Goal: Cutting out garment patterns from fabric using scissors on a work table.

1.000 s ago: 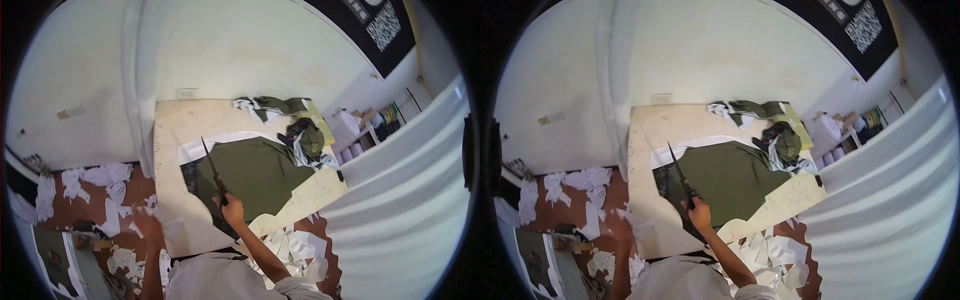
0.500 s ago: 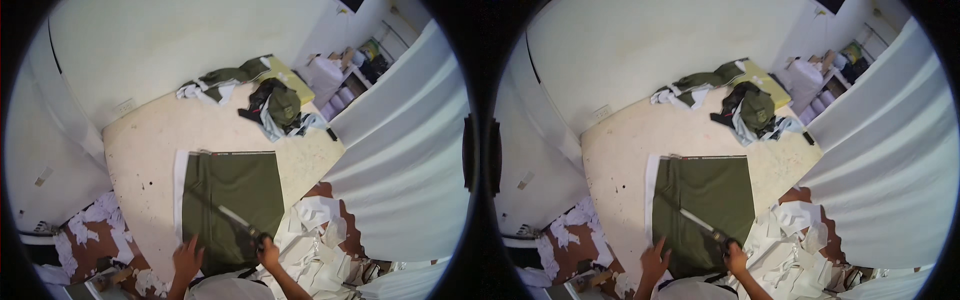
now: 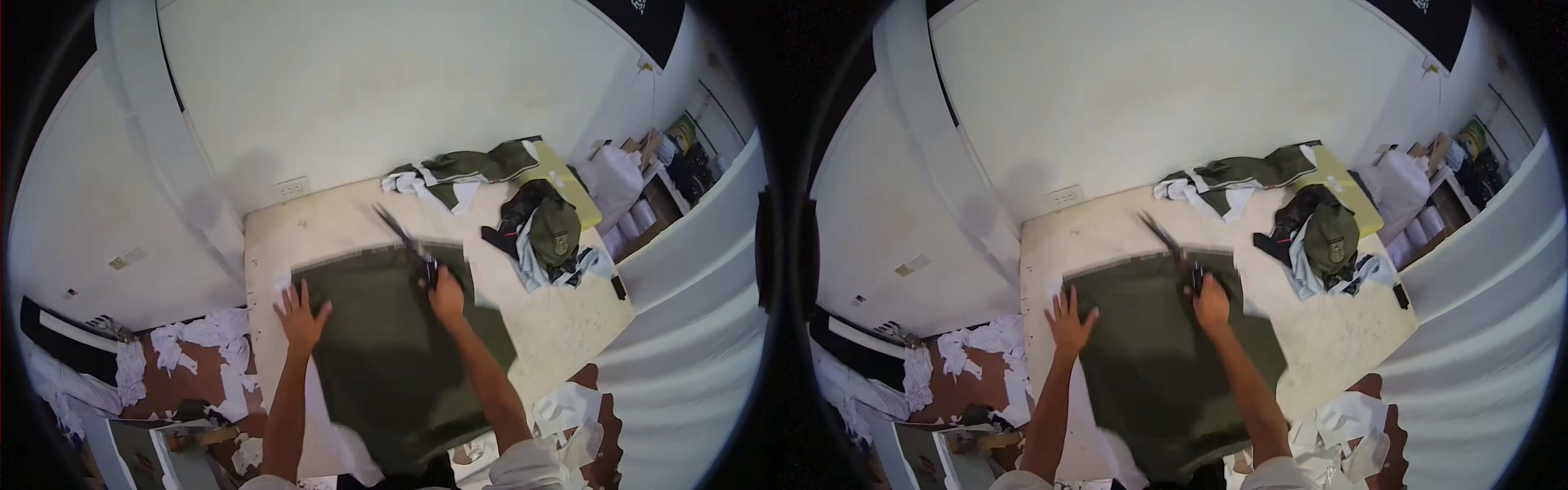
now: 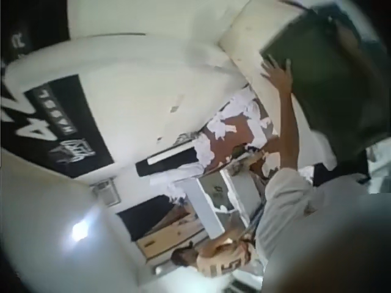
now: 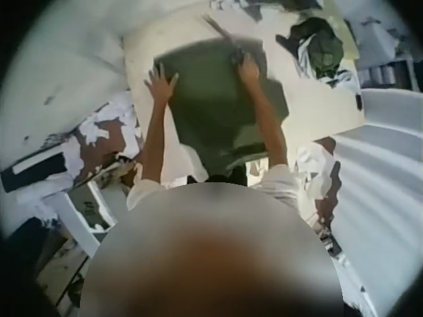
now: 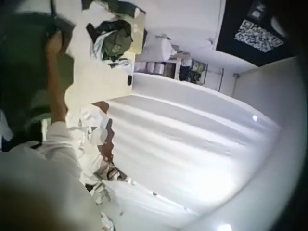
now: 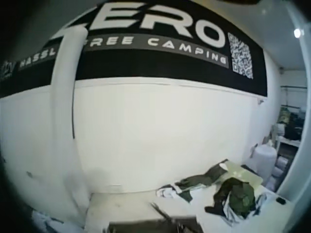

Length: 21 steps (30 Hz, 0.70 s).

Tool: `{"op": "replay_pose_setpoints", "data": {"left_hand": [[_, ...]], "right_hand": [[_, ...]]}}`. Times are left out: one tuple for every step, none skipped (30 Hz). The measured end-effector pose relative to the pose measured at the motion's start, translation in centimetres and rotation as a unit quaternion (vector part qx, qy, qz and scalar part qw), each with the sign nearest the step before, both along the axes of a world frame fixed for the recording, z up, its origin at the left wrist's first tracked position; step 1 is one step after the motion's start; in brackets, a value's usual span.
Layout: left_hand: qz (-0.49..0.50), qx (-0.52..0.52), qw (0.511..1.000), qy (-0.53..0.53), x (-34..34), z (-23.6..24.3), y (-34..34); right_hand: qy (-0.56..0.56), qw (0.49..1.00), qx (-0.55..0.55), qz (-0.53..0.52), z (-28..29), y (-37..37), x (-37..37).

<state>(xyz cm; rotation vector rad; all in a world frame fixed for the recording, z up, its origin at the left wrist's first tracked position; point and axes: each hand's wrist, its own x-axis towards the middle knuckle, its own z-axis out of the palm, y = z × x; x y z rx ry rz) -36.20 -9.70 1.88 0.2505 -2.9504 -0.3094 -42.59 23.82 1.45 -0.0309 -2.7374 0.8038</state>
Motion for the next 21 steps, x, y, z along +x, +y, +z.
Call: {"op": "replay_pose_setpoints", "data": {"left_hand": [[0.022, 0.033, 0.999, 0.034, -2.3, 1.7, 0.4], [0.052, 0.066, 0.994, 0.064, -2.8, 3.3, 0.6], [0.059, 0.069, 0.995, 0.05, -1.6, 4.5, 1.0], [-0.005, 0.126, 0.989, 0.073, -0.4, 6.5, 1.3], [-0.066, 0.183, 0.975, 0.104, 0.6, 7.9, 1.2], [-0.101, 0.142, 0.982, 0.078, 2.8, 7.0, 1.4], [-0.13, 0.098, 0.985, 0.054, 6.1, 5.7, 1.6], [-0.166, 0.084, 0.982, -0.021, 9.1, 4.6, 2.3], [-0.198, 0.066, 0.977, -0.043, 12.6, 4.1, 2.9], [-0.234, 0.048, 0.969, -0.058, 14.9, 4.0, 3.5], [-0.232, 0.054, 0.969, -0.062, 16.7, 3.4, 4.0], [-0.226, 0.079, 0.968, -0.08, 19.2, 2.8, 4.7], [-0.221, 0.103, 0.965, -0.098, 21.4, 2.1, 5.3], [-0.217, 0.108, 0.964, -0.106, 22.8, 1.9, 5.8], [-0.224, 0.106, 0.963, -0.107, 24.2, 1.9, 6.3], [-0.233, 0.104, 0.961, -0.108, 25.5, 1.9, 6.6], [-0.235, 0.11, 0.959, -0.116, 26.5, 2.0, 7.0], [-0.237, 0.11, 0.96, -0.097, 27.2, 1.9, 7.6], [-0.238, 0.11, 0.962, -0.079, 28.0, 1.8, 8.0], [-0.241, 0.117, 0.96, -0.083, 28.7, 1.7, 8.3], [-0.253, 0.128, 0.957, -0.066, 29.2, 1.6, 8.7]], "right_hand": [[0.062, 0.998, 0.006, 0.004, 0.7, -0.6, -2.0], [0.05, 0.999, 0.003, 0.008, 2.2, -1.9, -2.4], [0.01, 0.999, -0.038, 0.023, 4.5, -2.4, -1.8], [-0.031, 0.996, -0.08, 0.03, 5.7, -2.4, -0.8], [-0.038, 0.996, -0.078, 0.03, 5.7, -2.2, 0.9], [-0.046, 0.994, -0.09, 0.047, 5.4, -1.7, 3.0], [-0.051, 0.991, -0.104, 0.07, 5.2, -1.3, 4.4], [-0.056, 0.99, -0.099, 0.078, 4.8, -0.5, 6.1], [-0.074, 0.99, -0.097, 0.071, 4.2, 0.4, 8.7], [-0.086, 0.99, -0.094, 0.06, 4.1, 1.5, 10.0], [-0.091, 0.99, -0.089, 0.062, 3.8, 2.5, 10.3], [-0.072, 0.993, -0.084, 0.049, 3.1, 3.5, 11.4], [-0.052, 0.995, -0.078, 0.035, 2.5, 4.7, 12.7], [-0.064, 0.991, -0.114, 0.037, 3.2, 5.1, 13.8], [-0.075, 0.99, -0.114, 0.041, 4.3, 5.0, 15.5], [-0.118, 0.981, -0.145, 0.05, 5.5, 5.1, 17.7], [-0.158, 0.971, -0.172, 0.052, 6.4, 5.4, 20.3], [-0.225, 0.953, -0.196, 0.053, 6.2, 5.8, 23.3], [-0.252, 0.936, -0.231, 0.083, 6.2, 5.7, 26.5], [-0.275, 0.917, -0.265, 0.111, 6.4, 5.6, 29.8], [-0.342, 0.861, -0.366, 0.087, 5.4, 5.9, 33.8]]}}
